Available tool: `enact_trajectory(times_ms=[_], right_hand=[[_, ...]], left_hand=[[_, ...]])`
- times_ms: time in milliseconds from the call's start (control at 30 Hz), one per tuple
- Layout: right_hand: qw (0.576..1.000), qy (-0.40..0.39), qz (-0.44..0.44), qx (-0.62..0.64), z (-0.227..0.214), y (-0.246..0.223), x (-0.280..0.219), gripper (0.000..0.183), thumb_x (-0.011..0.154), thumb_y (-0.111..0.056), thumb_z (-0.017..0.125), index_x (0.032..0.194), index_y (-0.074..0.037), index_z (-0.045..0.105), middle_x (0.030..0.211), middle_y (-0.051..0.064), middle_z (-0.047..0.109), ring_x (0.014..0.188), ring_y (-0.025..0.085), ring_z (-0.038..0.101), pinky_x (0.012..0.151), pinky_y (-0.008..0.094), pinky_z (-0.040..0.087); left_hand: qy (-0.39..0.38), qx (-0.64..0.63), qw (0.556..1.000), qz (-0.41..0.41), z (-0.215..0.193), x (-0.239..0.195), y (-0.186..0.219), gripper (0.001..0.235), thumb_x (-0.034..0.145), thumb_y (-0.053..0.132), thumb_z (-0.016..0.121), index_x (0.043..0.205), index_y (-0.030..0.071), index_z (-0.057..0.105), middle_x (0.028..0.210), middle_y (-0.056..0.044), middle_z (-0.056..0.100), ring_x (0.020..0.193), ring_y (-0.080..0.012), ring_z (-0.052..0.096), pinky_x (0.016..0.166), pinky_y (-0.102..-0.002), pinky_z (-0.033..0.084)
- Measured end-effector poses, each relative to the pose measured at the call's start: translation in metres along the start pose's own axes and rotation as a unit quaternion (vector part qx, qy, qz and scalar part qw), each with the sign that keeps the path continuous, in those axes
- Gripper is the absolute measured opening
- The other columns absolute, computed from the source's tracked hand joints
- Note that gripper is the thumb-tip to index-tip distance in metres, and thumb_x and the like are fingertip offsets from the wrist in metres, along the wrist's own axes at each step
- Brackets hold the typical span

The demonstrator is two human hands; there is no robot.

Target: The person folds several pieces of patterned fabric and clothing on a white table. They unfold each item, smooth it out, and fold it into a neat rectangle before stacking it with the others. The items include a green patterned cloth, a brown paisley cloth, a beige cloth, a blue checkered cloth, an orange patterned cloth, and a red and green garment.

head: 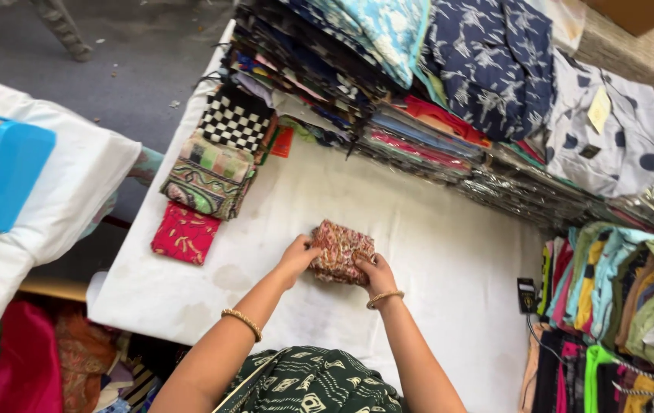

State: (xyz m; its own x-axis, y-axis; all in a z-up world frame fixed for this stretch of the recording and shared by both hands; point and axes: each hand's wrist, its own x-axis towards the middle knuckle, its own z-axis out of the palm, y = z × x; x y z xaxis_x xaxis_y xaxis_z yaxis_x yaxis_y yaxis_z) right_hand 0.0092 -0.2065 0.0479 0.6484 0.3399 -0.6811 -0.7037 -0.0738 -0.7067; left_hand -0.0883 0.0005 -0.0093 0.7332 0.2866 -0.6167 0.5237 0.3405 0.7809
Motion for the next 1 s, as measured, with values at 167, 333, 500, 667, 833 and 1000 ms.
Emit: enact_trajectory(times_ms=[167, 333, 500, 667, 833, 1000], right_hand=[[0.954, 0.086, -0.188, -0.219, 0.043, -0.017, -0.033, 0.032, 0.091, -0.002, 0.068, 0.122, 0.004, 0.058, 0.102, 0.014, 0.074, 0.09, 0.025, 0.072, 0.078, 0.039, 0.059], [0.797, 0.026, -0.418, -0.435, 0.08, -0.02, -0.061, 0.036, 0.089, 0.003, 0.061, 0.123, -0.005, 0.068, 0.108, 0.016, 0.077, 0.092, 0.023, 0.077, 0.077, 0.034, 0.061], [0.532, -0.197, -0.537, -0.624, 0.098, 0.001, -0.102, 0.041, 0.081, -0.003, 0.069, 0.12, -0.015, 0.068, 0.13, 0.008, 0.071, 0.132, 0.028, 0.06, 0.108, 0.049, 0.042], [0.625, -0.219, -0.453, -0.597, 0.059, 0.026, -0.098, 0.046, 0.084, -0.008, 0.072, 0.129, -0.011, 0.065, 0.14, 0.012, 0.063, 0.139, 0.033, 0.049, 0.113, 0.051, 0.033], [0.685, -0.064, -0.41, -0.599, 0.011, 0.045, -0.07, 0.044, 0.092, -0.012, 0.069, 0.135, -0.016, 0.061, 0.148, 0.008, 0.059, 0.145, 0.028, 0.047, 0.118, 0.045, 0.037], [0.584, -0.041, -0.205, -0.784, 0.03, 0.042, -0.081, 0.084, 0.082, -0.043, 0.08, 0.152, -0.034, 0.035, 0.167, 0.009, 0.013, 0.153, 0.033, 0.012, 0.116, 0.063, 0.022]], left_hand=[[0.155, 0.092, 0.975, 0.132, -0.013, -0.021, -0.015, 0.044, 0.095, 0.033, 0.064, 0.129, 0.006, 0.06, 0.123, -0.013, 0.069, 0.114, -0.0272, 0.063, 0.099, -0.041, 0.05], [-0.048, -0.241, 0.969, 0.002, -0.039, -0.085, 0.046, 0.062, 0.098, 0.057, 0.049, 0.137, 0.009, 0.06, 0.123, -0.011, 0.072, 0.111, -0.0252, 0.068, 0.092, -0.04, 0.055], [-0.172, -0.434, 0.884, -0.022, -0.066, -0.084, 0.0, 0.069, 0.09, 0.057, 0.053, 0.139, 0.009, 0.053, 0.13, -0.012, 0.068, 0.119, -0.0281, 0.065, 0.101, -0.049, 0.053], [-0.082, -0.412, 0.907, 0.003, -0.071, -0.087, -0.018, 0.07, 0.095, 0.053, 0.059, 0.145, 0.006, 0.049, 0.14, -0.013, 0.062, 0.126, -0.0263, 0.061, 0.11, -0.045, 0.049], [-0.075, -0.485, 0.871, -0.033, -0.068, -0.09, -0.011, 0.071, 0.092, 0.056, 0.057, 0.143, 0.007, 0.052, 0.137, -0.012, 0.066, 0.122, -0.025, 0.066, 0.104, -0.043, 0.051], [-0.021, -0.381, 0.924, 0.019, -0.055, -0.072, -0.034, 0.05, 0.091, 0.011, 0.069, 0.138, 0.005, 0.053, 0.126, -0.012, 0.067, 0.113, -0.0269, 0.067, 0.095, -0.046, 0.059]])
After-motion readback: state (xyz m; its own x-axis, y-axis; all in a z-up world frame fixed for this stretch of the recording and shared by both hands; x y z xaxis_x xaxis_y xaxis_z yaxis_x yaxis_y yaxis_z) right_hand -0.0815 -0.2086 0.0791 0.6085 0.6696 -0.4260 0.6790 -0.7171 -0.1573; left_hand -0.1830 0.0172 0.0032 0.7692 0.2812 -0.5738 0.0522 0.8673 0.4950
